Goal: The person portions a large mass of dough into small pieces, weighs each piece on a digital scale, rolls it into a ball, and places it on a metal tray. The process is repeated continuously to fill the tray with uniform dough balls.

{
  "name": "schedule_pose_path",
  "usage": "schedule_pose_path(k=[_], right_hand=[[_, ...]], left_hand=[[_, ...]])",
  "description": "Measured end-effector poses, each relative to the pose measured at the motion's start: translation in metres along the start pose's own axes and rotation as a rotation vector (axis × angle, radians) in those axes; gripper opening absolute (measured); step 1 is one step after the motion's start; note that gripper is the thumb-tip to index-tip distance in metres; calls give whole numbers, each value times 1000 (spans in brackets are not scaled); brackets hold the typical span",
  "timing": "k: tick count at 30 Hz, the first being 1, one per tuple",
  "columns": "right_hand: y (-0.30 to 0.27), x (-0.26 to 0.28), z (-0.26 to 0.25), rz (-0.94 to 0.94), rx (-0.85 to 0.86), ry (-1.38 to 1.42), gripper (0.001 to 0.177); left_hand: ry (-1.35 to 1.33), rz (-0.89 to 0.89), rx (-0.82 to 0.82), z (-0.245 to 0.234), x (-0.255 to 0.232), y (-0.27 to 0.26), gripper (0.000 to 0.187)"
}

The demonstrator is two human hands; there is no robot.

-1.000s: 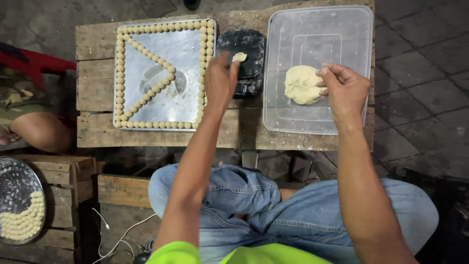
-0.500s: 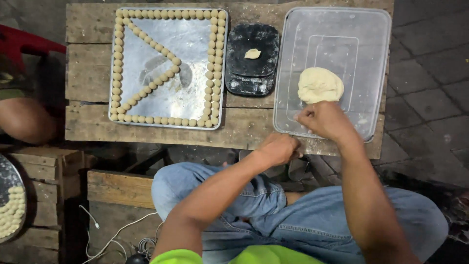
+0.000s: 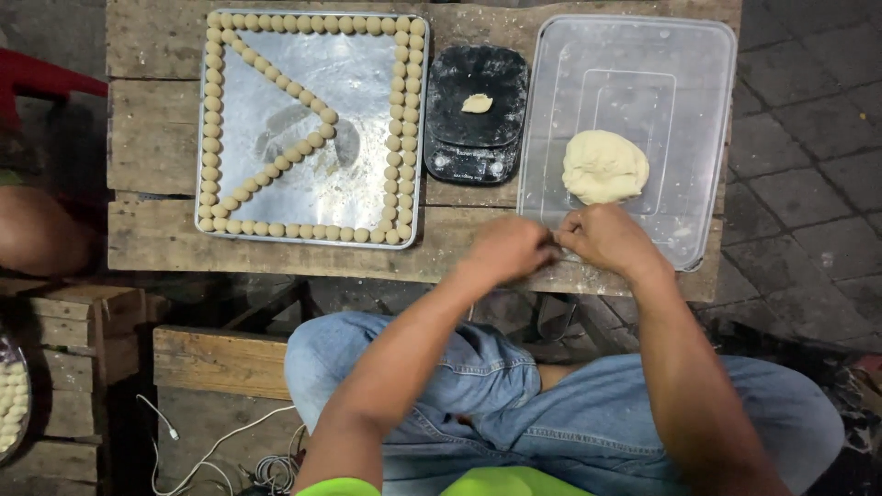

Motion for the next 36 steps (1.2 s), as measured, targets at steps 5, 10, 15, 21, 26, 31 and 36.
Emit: schedule_pose_path(k=[5,10,15,21,26,31,36], right_hand=[[-9,14,-8,12,-3,13,29],[-8,17,-9,-21,-31,-24,30],[-6,18,-9,-41,-45,-51,31],[-10,27,-15,-109,-169,115,25],[-3,22,-26,-107,-448,770,32],[0,17,-31,-246,-639,1105,35],[9,-2,-21,-251,-658,1249,26]], left_hand=[[-259,-128,-387,-78,50,4,31],[-220,-243,-911,-145,90,12,39],[-45,-295,-941,-151,101,36,37],[-332,-197,-890,-141,108,53,14],[-765,-124,-679,-119,54,-2,13],[-865,-136,-527,-88,38,-8,13],[-1065,-113,-455,-76,35,-8,17]])
Point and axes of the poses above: each hand's wrist, its own y-axis towards the middle knuckle, its own z-axis out of the palm, x = y × z, the point moved 9 cm from there along y, towards the middle knuckle, and after that the axes turned 9 degrees about -z, right-handed, at the moved point
